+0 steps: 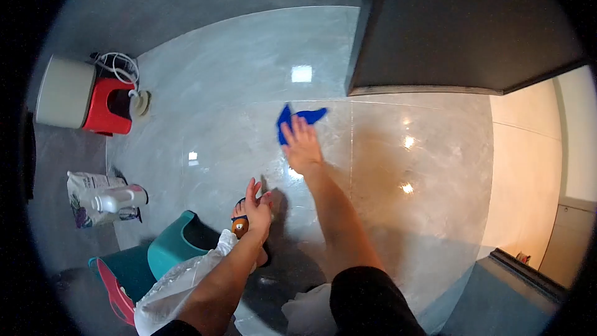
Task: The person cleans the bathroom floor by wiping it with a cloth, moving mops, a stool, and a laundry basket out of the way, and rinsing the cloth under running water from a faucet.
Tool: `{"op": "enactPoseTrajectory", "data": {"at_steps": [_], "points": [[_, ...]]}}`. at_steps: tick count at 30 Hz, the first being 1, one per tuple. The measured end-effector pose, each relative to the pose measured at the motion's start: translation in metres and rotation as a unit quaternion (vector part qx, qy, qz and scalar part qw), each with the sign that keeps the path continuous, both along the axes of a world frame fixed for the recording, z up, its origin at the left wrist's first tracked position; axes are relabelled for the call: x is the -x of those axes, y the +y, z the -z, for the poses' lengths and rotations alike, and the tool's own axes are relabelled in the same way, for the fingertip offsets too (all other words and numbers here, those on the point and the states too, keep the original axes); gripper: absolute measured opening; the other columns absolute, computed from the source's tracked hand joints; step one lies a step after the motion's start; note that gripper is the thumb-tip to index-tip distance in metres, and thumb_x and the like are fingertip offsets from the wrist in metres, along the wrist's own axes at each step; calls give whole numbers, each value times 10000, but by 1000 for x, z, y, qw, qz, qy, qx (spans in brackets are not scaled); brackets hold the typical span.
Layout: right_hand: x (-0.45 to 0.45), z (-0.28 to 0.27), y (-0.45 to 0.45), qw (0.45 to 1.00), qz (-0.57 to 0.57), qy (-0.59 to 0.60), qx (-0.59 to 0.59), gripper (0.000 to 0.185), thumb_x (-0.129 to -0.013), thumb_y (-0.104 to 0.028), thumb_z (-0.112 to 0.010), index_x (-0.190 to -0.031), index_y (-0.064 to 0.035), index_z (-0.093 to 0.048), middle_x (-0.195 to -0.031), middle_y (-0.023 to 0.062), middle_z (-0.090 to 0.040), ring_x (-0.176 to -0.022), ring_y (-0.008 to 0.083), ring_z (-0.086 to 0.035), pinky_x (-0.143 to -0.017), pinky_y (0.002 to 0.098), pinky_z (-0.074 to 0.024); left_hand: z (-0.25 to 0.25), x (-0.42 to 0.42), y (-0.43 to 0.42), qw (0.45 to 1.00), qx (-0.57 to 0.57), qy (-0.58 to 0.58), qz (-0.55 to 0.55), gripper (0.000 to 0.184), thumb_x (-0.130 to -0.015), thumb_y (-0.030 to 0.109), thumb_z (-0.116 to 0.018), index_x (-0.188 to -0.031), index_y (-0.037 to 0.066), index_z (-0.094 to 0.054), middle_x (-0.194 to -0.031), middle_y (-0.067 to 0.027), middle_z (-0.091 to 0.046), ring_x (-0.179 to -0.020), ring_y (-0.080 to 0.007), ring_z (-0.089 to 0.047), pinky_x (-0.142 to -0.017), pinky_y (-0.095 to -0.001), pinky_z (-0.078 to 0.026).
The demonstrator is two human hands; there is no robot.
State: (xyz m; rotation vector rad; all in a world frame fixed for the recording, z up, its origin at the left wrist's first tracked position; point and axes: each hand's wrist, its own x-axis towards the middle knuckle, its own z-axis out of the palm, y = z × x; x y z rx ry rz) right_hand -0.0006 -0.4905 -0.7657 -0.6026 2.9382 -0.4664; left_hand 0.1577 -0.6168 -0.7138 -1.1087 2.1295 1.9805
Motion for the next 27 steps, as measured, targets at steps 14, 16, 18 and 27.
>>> {"op": "enactPoseTrajectory", "data": {"at_steps": [14,16,18,27], "points": [[-18,-12,29,994,106,7,-17,652,-925,-331,-537,-1502,-198,-266,-1567,214,-135,-1425,398,-172,-1149,519,-138,15,54,-95,989,86,-47,-111,570,-885,-59,-459,-1431,84,-384,-1323,-94,-507,-924,-160,-593,-778,-280,-480],[3,-3,-31,998,58,-15,-6,653,-927,-338,-520,-1501,-167,-259,-1559,211,-168,-1433,399,-157,-1154,527,-125,18,62,-109,988,106,-47,-101,574,-878,-63,-455,-1430,82,-385,-1329,-99,-508,-924,-168,-597,-794,-286,-479],[-25,9,-77,992,-106,2,-62,615,-920,-370,-499,-1468,-149,-328,-1553,186,-213,-1434,370,-190,-1155,510,-145,18,68,-115,989,103,-35,-97,573,-870,-56,-467,-1423,78,-394,-1326,-112,-518,-943,-187,-600,-819,-290,-477],[-141,-31,163,992,6,-121,-36,650,-857,-310,-617,-1444,-161,-381,-1532,204,-249,-1397,388,-257,-1135,528,-199,44,49,-90,990,137,37,6,519,-876,-65,-439,-1380,58,-449,-1263,-154,-558,-1100,-220,-576,-899,-306,-473]]}}
